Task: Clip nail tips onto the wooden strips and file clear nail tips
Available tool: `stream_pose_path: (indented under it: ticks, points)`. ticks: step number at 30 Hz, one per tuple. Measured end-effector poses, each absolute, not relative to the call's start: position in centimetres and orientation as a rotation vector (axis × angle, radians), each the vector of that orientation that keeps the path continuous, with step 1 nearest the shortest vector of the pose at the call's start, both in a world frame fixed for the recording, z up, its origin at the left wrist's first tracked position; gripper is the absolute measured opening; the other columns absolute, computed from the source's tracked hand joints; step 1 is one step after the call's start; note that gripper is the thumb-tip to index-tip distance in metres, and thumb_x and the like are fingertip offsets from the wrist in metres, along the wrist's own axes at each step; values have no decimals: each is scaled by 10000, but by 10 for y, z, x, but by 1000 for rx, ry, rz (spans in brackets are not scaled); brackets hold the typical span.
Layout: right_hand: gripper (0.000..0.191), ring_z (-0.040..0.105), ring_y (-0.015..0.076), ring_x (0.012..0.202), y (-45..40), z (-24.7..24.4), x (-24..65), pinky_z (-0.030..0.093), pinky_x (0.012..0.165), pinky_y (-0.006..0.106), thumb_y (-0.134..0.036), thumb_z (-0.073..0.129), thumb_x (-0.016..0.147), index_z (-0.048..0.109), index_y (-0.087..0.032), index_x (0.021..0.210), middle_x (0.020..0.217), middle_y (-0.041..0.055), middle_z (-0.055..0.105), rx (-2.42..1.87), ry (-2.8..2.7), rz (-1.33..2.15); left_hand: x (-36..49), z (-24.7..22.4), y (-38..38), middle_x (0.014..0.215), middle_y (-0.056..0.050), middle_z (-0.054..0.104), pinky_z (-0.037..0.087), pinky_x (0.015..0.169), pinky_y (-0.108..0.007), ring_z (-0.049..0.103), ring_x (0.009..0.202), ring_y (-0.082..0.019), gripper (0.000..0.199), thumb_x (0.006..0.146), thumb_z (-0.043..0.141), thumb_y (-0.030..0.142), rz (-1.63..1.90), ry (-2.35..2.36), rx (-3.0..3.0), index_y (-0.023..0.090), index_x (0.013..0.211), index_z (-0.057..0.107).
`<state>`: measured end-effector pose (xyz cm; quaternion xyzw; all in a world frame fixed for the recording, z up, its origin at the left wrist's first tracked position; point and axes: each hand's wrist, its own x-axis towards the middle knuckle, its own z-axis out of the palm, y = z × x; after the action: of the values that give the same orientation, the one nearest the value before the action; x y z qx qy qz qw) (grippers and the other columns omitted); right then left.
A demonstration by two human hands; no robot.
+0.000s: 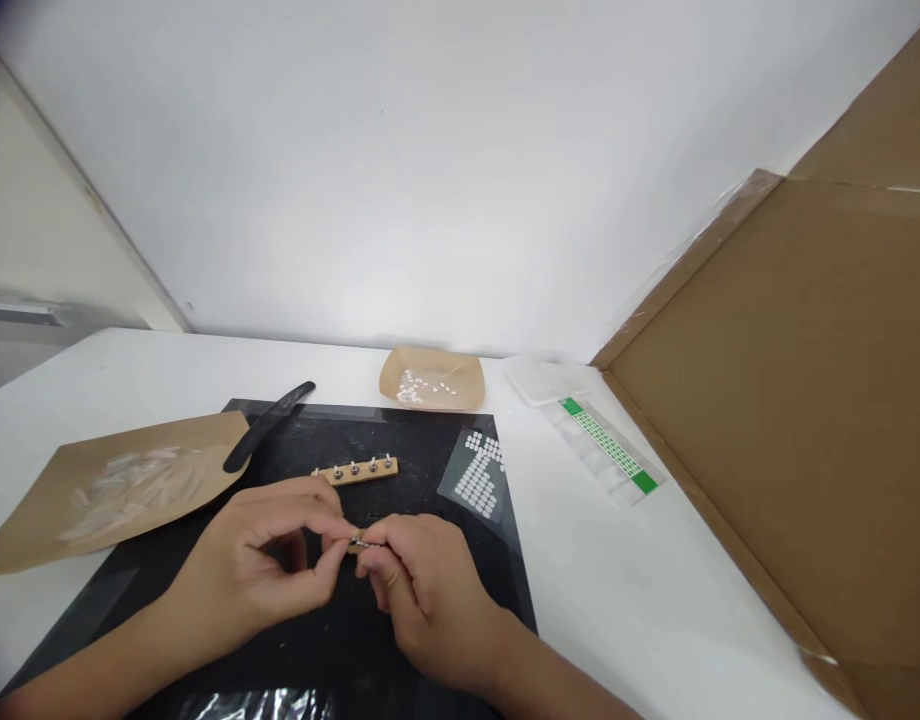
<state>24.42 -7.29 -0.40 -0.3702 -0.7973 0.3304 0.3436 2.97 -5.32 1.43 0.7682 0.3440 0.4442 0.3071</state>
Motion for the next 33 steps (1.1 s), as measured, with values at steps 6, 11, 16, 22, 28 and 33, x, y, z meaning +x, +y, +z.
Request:
stream_pose_path:
  ticks: [6, 11, 16, 22, 28, 33]
  points:
    - [319, 560, 109, 594, -73, -1, 244, 410, 699, 243, -326, 408, 1144, 597, -220, 910, 625, -69, 583, -964, -2057, 938, 31, 16, -55, 701, -15, 681, 410, 405, -113, 591, 543, -89, 175, 793, 677, 66, 1130, 970, 1931, 193, 780, 797]
    - [309, 561, 112, 605, -74, 3, 244, 409, 781, 276, -296, 409, 1137, 593, -223, 899, 617, -77, 595, -967, -2061, 974, 33, 15, -55, 687, -12, 681, 404, 398, -110, 591, 526, -85, 162, 789, 671, 70, 1141, 960, 1868, 183, 769, 785]
    - [307, 557, 110, 597, -74, 4, 245, 421, 804, 282, -288, 415, 1130, 607, -218, 901, 616, -77, 591, -948, -2032, 1054, 34, 20, -55, 664, -10, 678, 399, 399, -105, 586, 519, -83, 155, 783, 662, 77, 1126, 967, 1848, 174, 737, 774]
    - [322, 538, 95, 572, -74, 5, 244, 432, 757, 255, -320, 424, 1136, 616, -208, 903, 595, -80, 551, -935, -1969, 1159, 33, 20, -55, 693, -5, 676, 410, 393, -94, 587, 506, -69, 148, 782, 682, 73, 1045, 1009, 1780, 172, 728, 777]
    - [386, 481, 87, 530, -74, 4, 245, 412, 601, 208, -431, 435, 1143, 617, -198, 896, 601, -72, 519, -936, -1824, 1362, 26, 15, -56, 836, -10, 669, 516, 338, -123, 619, 404, -57, 69, 865, 724, 151, 886, 928, 1525, 158, 871, 793]
    - [342, 503, 86, 564, -73, 3, 247, 443, 657, 209, -404, 460, 1142, 684, -193, 991, 622, -70, 541, -915, -1817, 1377, 21, 16, -55, 910, -15, 660, 555, 372, -120, 615, 423, -34, 121, 928, 720, 181, 793, 768, 1397, 186, 1002, 815]
